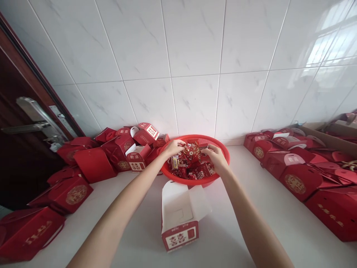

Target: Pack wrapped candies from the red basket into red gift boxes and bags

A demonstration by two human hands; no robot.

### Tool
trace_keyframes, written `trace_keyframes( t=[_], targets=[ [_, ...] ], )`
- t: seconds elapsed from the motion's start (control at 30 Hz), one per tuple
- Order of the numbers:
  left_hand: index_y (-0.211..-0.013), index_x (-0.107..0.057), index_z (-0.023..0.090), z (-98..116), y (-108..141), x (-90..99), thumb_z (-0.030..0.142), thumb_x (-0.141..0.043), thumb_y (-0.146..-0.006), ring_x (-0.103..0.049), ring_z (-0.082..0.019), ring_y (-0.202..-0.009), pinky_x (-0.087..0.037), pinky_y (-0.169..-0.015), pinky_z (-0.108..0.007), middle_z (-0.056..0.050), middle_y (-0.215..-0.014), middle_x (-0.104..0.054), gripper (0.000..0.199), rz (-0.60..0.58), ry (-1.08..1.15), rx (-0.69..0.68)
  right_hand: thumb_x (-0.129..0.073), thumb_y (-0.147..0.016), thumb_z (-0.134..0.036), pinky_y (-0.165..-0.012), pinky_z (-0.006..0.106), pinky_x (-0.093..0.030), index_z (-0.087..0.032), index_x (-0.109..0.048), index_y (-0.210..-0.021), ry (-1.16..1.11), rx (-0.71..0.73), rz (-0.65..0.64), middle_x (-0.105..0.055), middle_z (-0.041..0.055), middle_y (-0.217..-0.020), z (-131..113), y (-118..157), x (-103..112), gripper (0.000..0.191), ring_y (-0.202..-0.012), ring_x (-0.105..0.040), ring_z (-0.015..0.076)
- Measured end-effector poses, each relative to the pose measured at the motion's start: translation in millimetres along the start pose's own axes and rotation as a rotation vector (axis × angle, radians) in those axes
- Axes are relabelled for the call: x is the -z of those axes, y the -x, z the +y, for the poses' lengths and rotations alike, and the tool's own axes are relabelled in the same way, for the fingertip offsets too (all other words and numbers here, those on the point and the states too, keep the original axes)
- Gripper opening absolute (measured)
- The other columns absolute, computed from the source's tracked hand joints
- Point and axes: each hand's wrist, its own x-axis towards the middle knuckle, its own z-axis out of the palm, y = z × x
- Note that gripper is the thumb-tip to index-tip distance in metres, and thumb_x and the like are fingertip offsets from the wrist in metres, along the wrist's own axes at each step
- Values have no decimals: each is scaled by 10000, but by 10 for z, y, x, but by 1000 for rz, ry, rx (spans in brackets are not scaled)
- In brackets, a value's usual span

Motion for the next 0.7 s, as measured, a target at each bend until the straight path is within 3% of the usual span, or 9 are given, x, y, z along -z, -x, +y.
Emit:
trace_keyframes(
  t=[0.13,0.2,0.3,0.47,0.7],
  targets=[
    [-923,-749,187,126,127,53,191,-659,-752,-680,-244,-1094,-514,-955,-316,-65,-1105,-767,193,54,127,-67,-723,-645,-227,-614,271,-584,-206,-664,-782,-47,6,22,-674,-18,-759,-14,-1,1,151,-647,-676,153],
    [-954,-744,171,227,192,45,303,-659,-823,-694,-244,-1059,-531,-938,-339,-79,-1102,-766,204,-51,298,-86,-749,-654,-219,-634,279,-600,-205,-653,-784,-62,18,24,-672,-8,-782,-15,-4,7,162,-680,-688,159],
    [-1006,-734,154,373,260,16,329,-758,-776,-711,-238,-981,-548,-902,-361,-80,-1039,-770,290,-222,451,-99,-763,-680,-217,-664,290,-618,-208,-643,-788,-69,32,6,-676,0,-827,-9,-10,18,161,-722,-689,158],
    [-1050,-730,151,498,239,31,232,-778,-744,-702,-200,-932,-538,-920,-374,-55,-1012,-761,320,-283,533,-135,-736,-743,-218,-589,291,-605,-213,-663,-884,-48,-18,-51,-704,22,-875,1,-16,20,159,-700,-700,174],
    [-1078,-736,153,541,221,107,219,-791,-732,-694,-184,-872,-541,-857,-346,-45,-948,-748,357,-443,521,-7,-764,-745,-267,-465,247,-500,-183,-674,-899,1,-105,-179,-717,25,-765,-16,5,15,197,-542,-650,148]
  ],
)
